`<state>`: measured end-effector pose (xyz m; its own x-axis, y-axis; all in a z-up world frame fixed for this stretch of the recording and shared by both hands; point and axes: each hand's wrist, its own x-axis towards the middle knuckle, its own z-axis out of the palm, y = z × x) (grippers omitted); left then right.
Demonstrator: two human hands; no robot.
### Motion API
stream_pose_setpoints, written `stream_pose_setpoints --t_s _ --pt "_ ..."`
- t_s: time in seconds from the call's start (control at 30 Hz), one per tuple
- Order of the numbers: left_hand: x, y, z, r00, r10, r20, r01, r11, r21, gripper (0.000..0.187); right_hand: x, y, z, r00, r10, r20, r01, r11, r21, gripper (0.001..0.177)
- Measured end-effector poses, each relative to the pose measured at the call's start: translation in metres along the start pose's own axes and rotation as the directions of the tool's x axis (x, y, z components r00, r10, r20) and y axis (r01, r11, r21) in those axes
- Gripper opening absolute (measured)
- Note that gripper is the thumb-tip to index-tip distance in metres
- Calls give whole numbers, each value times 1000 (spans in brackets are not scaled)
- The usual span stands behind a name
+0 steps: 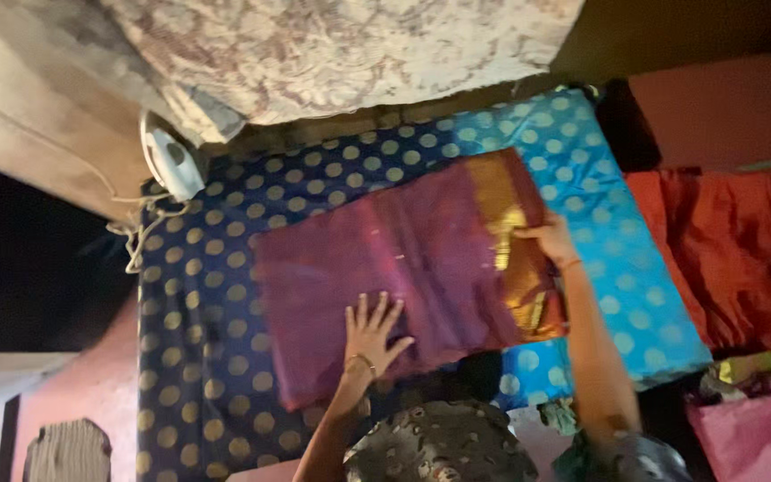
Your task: The person spreads out a purple garment on a bed and uses an iron to smooth out the fabric, moving the iron across various sections of the material.
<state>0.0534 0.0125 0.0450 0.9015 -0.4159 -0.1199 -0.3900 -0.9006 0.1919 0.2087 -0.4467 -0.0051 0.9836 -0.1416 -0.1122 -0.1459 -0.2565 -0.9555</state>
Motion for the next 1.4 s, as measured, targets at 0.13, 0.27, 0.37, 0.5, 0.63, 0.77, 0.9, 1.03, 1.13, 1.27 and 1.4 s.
stream_pose_setpoints --t_s 0.13,0.27,0.37,0.5,0.63,0.77,0.9,1.03,1.13,1.27,1.4 --pt "12 32 -6 989 81 126 -81 997 2 88 -22 -9 -48 977 52 -208 -137 897 -421 60" --pt "15 47 3 967 240 -85 -244 969 -48 91 -59 -15 -26 895 55 -443 -409 498 -765 59" --pt "21 67 9 954 286 -84 -294 950 -103 96 -106 -36 36 788 -557 -263 -108 296 -949 63" --pt "27 81 13 978 200 54 -196 978 -66 95 -138 -65 147 883 -413 223 368 317 -874 59" --pt "29 75 15 974 227 22 -225 972 -72 101 -153 -60 161 911 -354 211 373 491 -787 78" --pt "24 72 11 971 240 12 -236 963 -128 99 -136 -42 99 961 -277 14 146 461 -875 84" --pt "23 72 13 971 241 -6 -240 964 -113 99 -121 -20 68 915 -377 -146 23 410 -912 81" --pt "22 77 1 977 208 54 -197 966 -168 100 -142 -10 40 842 -409 -351 -78 553 -830 86" --pt "15 84 -4 968 209 139 -194 974 -114 101 -185 4 22 749 3 -662 -560 537 -631 101" --pt "9 104 21 926 376 -31 -376 926 -17 101 -202 17 9 795 96 -599 -478 707 -521 73" --pt "27 132 43 952 306 12 -297 932 -206 112 -186 -36 47 810 -233 -538 23 930 -367 57"
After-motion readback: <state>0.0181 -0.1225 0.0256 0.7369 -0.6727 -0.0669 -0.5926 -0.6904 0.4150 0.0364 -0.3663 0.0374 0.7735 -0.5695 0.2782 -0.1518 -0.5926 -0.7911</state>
